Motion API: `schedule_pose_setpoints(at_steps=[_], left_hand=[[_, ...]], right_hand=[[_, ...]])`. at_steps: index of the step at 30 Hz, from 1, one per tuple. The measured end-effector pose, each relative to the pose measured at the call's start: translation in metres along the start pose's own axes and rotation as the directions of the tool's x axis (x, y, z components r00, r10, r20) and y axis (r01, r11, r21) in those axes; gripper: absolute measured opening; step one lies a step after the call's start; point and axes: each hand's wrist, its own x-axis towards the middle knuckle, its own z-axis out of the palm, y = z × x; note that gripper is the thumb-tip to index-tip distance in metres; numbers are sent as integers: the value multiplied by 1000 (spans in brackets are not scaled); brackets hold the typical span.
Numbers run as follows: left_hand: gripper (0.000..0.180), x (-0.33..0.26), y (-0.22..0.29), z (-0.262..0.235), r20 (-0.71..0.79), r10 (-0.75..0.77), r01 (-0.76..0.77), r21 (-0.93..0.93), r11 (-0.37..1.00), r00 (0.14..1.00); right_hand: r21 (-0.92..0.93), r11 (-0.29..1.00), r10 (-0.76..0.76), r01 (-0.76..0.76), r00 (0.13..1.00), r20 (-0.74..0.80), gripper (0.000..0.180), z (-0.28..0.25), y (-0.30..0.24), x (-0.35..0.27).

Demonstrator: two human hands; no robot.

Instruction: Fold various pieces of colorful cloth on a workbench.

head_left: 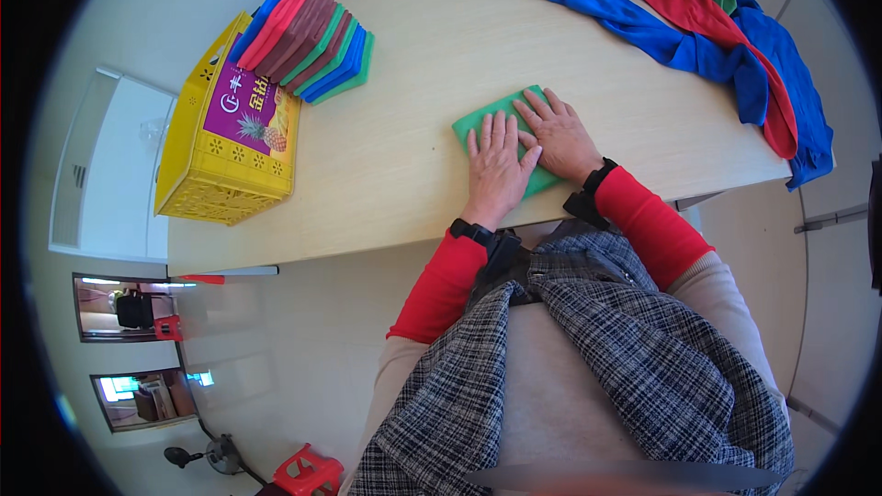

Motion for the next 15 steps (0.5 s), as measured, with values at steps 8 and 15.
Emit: schedule_pose_setpoints(at_steps=[8,15], left_hand=[[72,-9,-8,-2,21,-115,115,5,993,993],[71,-16,-32,-3,37,-227,227,11,974,973]], right_hand=[[46,999,20,-20,1000,7,57,-7,0,-4],[50,999,2,-2,1000,-1,56,-7,-1,-2]])
